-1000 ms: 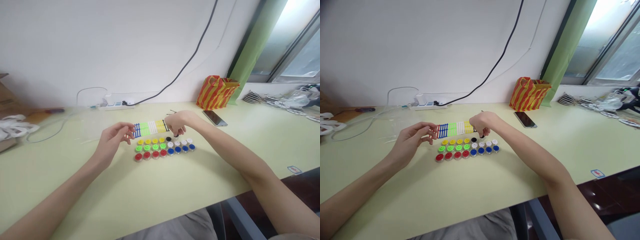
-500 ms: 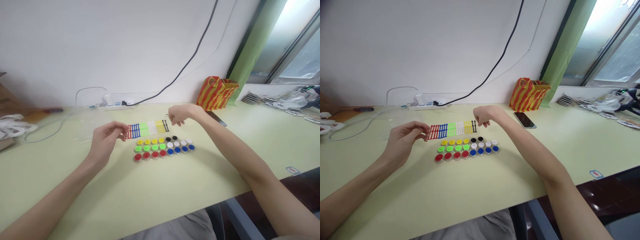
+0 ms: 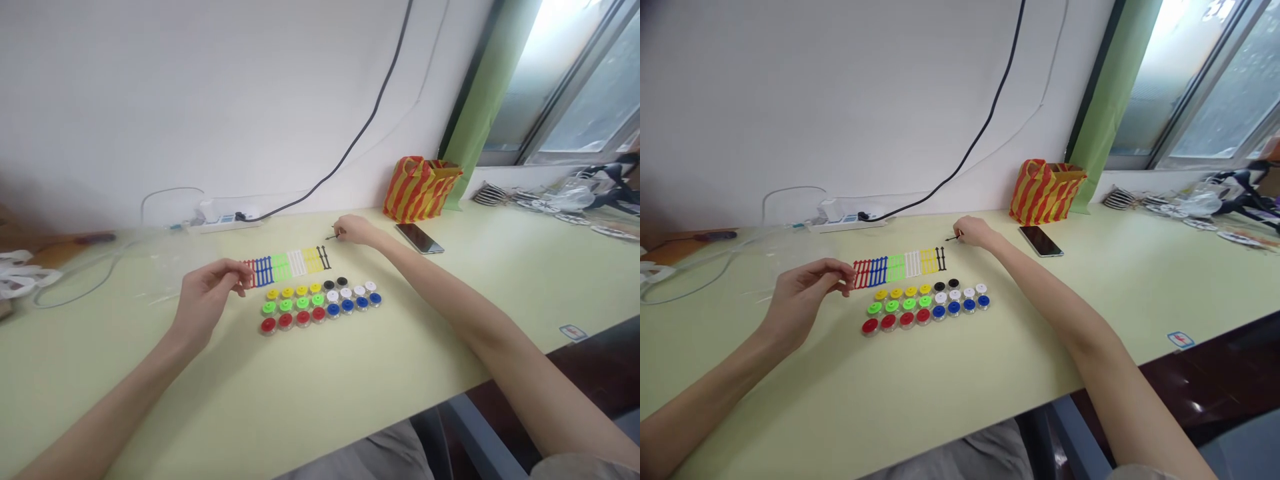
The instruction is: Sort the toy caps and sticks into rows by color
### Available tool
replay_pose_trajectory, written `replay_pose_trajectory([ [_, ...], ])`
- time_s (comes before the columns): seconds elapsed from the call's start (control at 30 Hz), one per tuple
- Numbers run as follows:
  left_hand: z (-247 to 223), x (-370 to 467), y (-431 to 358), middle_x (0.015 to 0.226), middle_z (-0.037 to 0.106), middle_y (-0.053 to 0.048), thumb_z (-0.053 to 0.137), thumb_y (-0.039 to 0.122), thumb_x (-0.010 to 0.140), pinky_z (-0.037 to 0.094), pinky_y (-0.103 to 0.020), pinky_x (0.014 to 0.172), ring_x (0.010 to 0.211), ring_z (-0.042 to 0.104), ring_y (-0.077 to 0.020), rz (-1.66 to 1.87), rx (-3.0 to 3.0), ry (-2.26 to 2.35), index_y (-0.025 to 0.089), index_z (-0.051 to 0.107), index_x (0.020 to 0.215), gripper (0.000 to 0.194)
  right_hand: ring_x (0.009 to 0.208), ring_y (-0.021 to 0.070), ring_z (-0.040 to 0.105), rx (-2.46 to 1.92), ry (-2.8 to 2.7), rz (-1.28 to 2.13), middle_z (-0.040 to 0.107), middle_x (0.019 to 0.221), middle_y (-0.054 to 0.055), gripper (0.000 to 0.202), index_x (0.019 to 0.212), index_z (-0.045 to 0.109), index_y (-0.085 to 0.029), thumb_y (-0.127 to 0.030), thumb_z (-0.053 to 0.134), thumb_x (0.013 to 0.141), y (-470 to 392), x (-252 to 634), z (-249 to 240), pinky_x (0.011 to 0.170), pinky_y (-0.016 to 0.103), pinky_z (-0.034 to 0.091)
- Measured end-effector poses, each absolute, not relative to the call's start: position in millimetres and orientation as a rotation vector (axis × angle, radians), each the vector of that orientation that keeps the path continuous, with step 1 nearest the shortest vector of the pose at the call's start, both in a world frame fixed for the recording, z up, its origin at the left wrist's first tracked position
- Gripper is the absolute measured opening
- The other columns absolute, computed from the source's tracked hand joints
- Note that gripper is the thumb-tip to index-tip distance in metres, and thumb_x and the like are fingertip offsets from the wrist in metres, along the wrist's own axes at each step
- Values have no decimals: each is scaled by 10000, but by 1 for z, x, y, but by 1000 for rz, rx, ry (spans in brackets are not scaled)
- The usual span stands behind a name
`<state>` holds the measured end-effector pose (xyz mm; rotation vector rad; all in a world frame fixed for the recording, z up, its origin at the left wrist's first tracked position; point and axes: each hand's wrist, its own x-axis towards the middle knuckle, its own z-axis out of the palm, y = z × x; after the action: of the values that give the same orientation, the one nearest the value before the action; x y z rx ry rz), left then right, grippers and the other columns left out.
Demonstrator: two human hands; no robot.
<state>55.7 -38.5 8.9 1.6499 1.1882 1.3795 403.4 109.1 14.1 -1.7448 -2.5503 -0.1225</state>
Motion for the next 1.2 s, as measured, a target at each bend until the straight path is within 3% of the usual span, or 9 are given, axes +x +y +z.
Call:
replay_pose_trajectory([
  [0.13, 9, 55, -39, 771, 676, -38, 635, 228, 821, 520, -321, 628, 736, 598, -187, 1366, 1692, 1174, 218, 749, 783, 120, 912, 193, 657, -1649, -2556, -87, 771, 1023, 86, 168, 939, 758, -172, -98, 623, 871, 103, 397, 24, 694, 270, 371],
  [0.27, 9, 55, -41, 808, 679, -32, 650, 291, 875, 532, -316, 650, 749, 615, -182, 1328, 1780, 1173, 215, 739, 847, 120, 834, 169, 645, -1415, -2431, 46, 761, 959, 81, 112, 852, 717, -156, -109, 619, 878, 91, 377, 40, 689, 264, 395],
  [0.33, 9, 57, -42, 957, 713, -44, 688, 358, 888, 559, -321, 686, 824, 648, -194, 1265, 1823, 1186, 227, 738, 967, 161, 773, 144, 640, -1210, -2352, 255, 747, 915, 72, 77, 846, 681, -148, -157, 631, 904, 83, 360, 46, 689, 253, 432],
  [0.43, 6, 60, -43, 1241, 690, -68, 738, 438, 881, 597, -365, 827, 1027, 666, -229, 1176, 1873, 1154, 266, 676, 1228, 393, 645, 114, 617, -926, -2264, 662, 711, 804, 42, 129, 860, 606, -157, -233, 604, 965, 65, 328, 51, 633, 244, 471],
  [0.57, 5, 65, -47, 1258, 686, -79, 696, 460, 934, 568, -411, 968, 1131, 659, -235, 1113, 1940, 1110, 283, 563, 1404, 520, 610, 122, 628, -698, -2253, 1017, 682, 723, 14, 144, 868, 552, -176, -237, 577, 996, 32, 293, 52, 590, 242, 488],
  [0.77, 10, 67, -54, 1032, 754, -61, 776, 448, 874, 576, -419, 954, 986, 723, -242, 1209, 1916, 1116, 220, 719, 1106, 330, 615, 126, 645, -690, -2205, 1004, 696, 738, 17, 154, 862, 589, -165, -252, 613, 986, -1, 270, 51, 581, 243, 485],
  [0.93, 15, 69, -59, 975, 766, -61, 837, 419, 808, 588, -404, 942, 956, 740, -247, 1261, 1801, 1139, 204, 732, 1041, 333, 579, 110, 637, -774, -2140, 799, 701, 763, 12, 225, 842, 621, -170, -348, 657, 974, -12, 260, 47, 547, 234, 476],
  [1.07, 20, 73, -64, 966, 747, -61, 800, 422, 832, 605, -394, 910, 916, 731, -231, 1319, 1783, 1156, 196, 719, 1023, 306, 592, 132, 684, -779, -1999, 1029, 732, 772, 38, 301, 838, 643, -171, -447, 715, 935, -17, 258, 49, 541, 241, 535],
  [1.2, 19, 73, -63, 987, 709, -54, 755, 425, 863, 629, -389, 879, 915, 703, -209, 1359, 1765, 1070, 188, 695, 1051, 308, 694, 174, 748, -769, -1891, 1293, 770, 811, 75, 312, 873, 684, -151, -438, 806, 860, -16, 263, 54, 604, 260, 607],
])
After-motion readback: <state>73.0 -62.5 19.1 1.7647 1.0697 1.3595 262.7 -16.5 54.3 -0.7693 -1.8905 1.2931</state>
